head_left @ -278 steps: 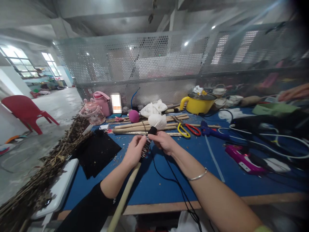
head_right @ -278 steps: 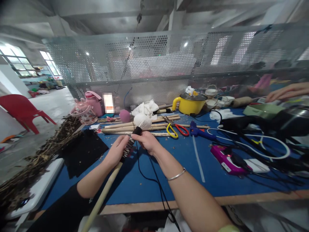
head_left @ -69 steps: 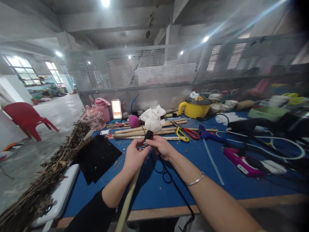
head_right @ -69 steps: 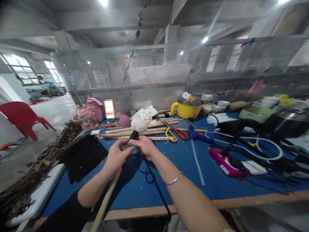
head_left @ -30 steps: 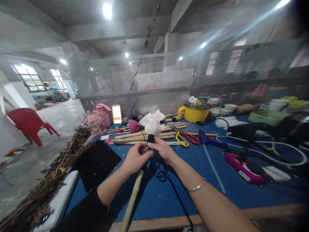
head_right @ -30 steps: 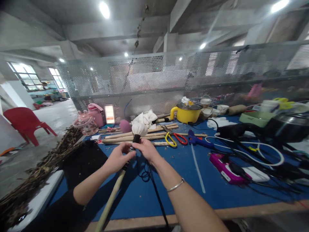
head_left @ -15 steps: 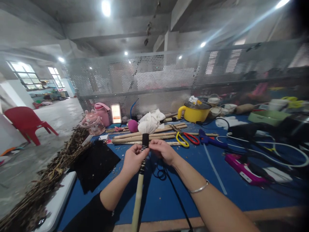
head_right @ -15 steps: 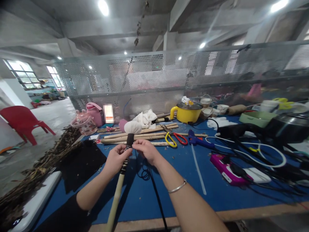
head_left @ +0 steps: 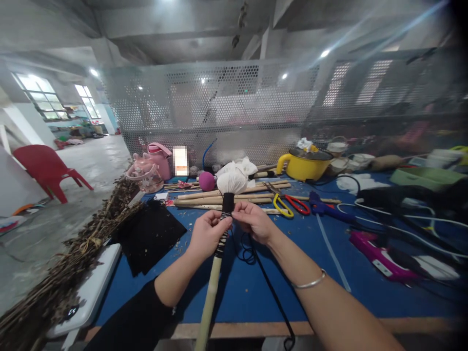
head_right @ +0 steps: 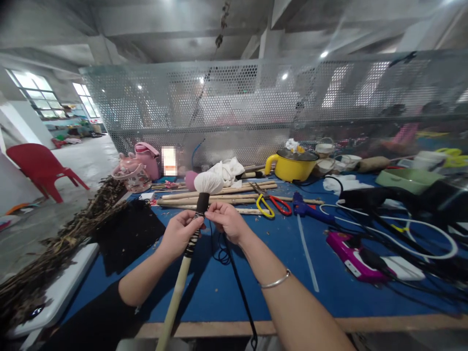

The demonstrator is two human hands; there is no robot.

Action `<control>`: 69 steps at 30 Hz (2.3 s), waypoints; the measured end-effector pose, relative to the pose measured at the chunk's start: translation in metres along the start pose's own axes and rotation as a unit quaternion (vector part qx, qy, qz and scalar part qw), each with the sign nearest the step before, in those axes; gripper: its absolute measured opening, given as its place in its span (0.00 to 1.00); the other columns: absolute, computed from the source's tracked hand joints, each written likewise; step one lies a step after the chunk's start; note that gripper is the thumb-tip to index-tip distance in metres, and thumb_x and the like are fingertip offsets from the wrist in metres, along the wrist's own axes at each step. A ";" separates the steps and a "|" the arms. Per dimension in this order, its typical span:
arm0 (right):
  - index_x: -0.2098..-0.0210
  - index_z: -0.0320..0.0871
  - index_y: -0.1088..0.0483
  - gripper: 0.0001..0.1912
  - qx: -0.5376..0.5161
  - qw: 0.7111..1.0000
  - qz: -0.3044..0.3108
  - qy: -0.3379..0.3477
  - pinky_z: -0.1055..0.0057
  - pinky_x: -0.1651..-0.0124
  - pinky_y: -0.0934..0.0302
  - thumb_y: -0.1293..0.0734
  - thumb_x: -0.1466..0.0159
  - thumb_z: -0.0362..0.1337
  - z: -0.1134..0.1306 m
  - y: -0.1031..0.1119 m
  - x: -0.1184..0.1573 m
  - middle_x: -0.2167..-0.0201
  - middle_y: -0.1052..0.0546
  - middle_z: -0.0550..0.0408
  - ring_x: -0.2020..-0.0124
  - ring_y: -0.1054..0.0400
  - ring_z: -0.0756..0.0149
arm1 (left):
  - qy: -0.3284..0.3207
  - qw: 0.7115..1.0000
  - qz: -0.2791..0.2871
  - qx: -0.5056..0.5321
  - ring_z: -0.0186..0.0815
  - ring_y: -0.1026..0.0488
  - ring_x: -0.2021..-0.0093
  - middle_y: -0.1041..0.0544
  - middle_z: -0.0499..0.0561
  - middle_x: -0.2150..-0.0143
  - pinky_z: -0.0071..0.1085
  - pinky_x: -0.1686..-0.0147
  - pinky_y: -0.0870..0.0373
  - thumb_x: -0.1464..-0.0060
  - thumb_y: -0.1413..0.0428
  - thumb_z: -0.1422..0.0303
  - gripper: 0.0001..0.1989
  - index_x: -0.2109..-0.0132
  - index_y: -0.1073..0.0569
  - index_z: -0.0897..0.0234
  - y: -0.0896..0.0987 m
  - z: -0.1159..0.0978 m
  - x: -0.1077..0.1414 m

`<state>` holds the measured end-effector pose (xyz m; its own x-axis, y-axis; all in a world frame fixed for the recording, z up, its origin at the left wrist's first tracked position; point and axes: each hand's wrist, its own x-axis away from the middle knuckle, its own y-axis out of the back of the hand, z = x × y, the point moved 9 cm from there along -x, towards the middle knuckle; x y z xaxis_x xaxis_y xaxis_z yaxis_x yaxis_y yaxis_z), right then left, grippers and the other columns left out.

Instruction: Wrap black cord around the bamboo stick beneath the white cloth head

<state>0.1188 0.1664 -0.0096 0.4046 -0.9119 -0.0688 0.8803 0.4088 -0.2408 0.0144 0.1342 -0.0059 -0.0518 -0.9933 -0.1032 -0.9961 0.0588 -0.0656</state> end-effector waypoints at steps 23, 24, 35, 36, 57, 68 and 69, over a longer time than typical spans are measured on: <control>0.79 0.40 0.36 0.16 0.074 0.997 -0.015 0.000 0.77 0.86 0.67 0.30 0.51 0.45 0.003 0.001 0.001 0.90 0.45 0.67 0.89 0.58 0.81 | -0.021 0.999 -0.035 -0.024 0.27 0.35 0.79 0.29 0.47 0.78 0.23 0.78 0.40 0.58 0.40 0.59 0.16 0.69 0.31 0.69 0.007 -0.001 -0.001; 0.79 0.40 0.36 0.16 0.075 0.997 -0.013 -0.001 0.77 0.86 0.67 0.30 0.51 0.45 0.002 0.001 0.001 0.90 0.45 0.67 0.89 0.58 0.81 | -0.021 0.999 -0.034 -0.023 0.27 0.35 0.79 0.29 0.47 0.78 0.23 0.78 0.40 0.58 0.40 0.59 0.17 0.69 0.31 0.69 0.007 0.000 -0.001; 0.71 0.41 0.38 0.17 -0.026 0.997 0.060 -0.043 0.77 0.86 0.71 0.29 0.51 0.44 -0.014 -0.003 -0.001 0.90 0.50 0.70 0.88 0.64 0.81 | 0.130 0.977 0.151 0.075 0.29 0.31 0.80 0.26 0.52 0.74 0.25 0.81 0.36 0.53 0.47 0.50 0.22 0.65 0.32 0.67 -0.020 0.027 0.002; 0.74 0.41 0.39 0.17 -0.013 0.998 0.046 -0.047 0.77 0.86 0.71 0.29 0.51 0.44 -0.017 0.000 -0.002 0.90 0.50 0.70 0.89 0.64 0.81 | 0.116 0.984 0.122 0.050 0.30 0.31 0.79 0.26 0.52 0.73 0.26 0.80 0.36 0.53 0.48 0.50 0.22 0.65 0.32 0.67 -0.014 0.026 -0.001; 0.76 0.40 0.35 0.14 0.004 1.000 -0.012 0.028 0.76 0.84 0.69 0.29 0.52 0.43 0.005 -0.009 0.002 0.89 0.44 0.67 0.88 0.58 0.80 | 0.005 0.997 -0.027 0.069 0.29 0.32 0.78 0.30 0.46 0.76 0.23 0.82 0.36 0.62 0.38 0.60 0.21 0.62 0.31 0.68 0.007 -0.006 0.001; 0.78 0.40 0.38 0.15 -0.016 1.000 -0.003 0.024 0.77 0.86 0.69 0.29 0.51 0.43 0.004 -0.009 0.001 0.90 0.45 0.68 0.89 0.59 0.81 | 0.000 0.994 -0.006 0.108 0.27 0.33 0.79 0.28 0.47 0.74 0.23 0.84 0.35 0.62 0.37 0.61 0.20 0.63 0.30 0.68 0.002 -0.004 0.001; 0.78 0.40 0.38 0.16 -0.017 1.000 -0.006 0.019 0.77 0.86 0.69 0.29 0.51 0.43 0.004 -0.009 0.001 0.90 0.44 0.68 0.90 0.59 0.81 | 0.004 0.994 -0.003 0.112 0.27 0.33 0.79 0.28 0.47 0.73 0.23 0.84 0.35 0.61 0.38 0.60 0.19 0.63 0.30 0.68 0.002 -0.003 0.002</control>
<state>0.1127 0.1622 -0.0036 0.3842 -0.9176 -0.1021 0.8754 0.3972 -0.2754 0.0123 0.1323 -0.0029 -0.0467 -0.9944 -0.0946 -0.9556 0.0720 -0.2856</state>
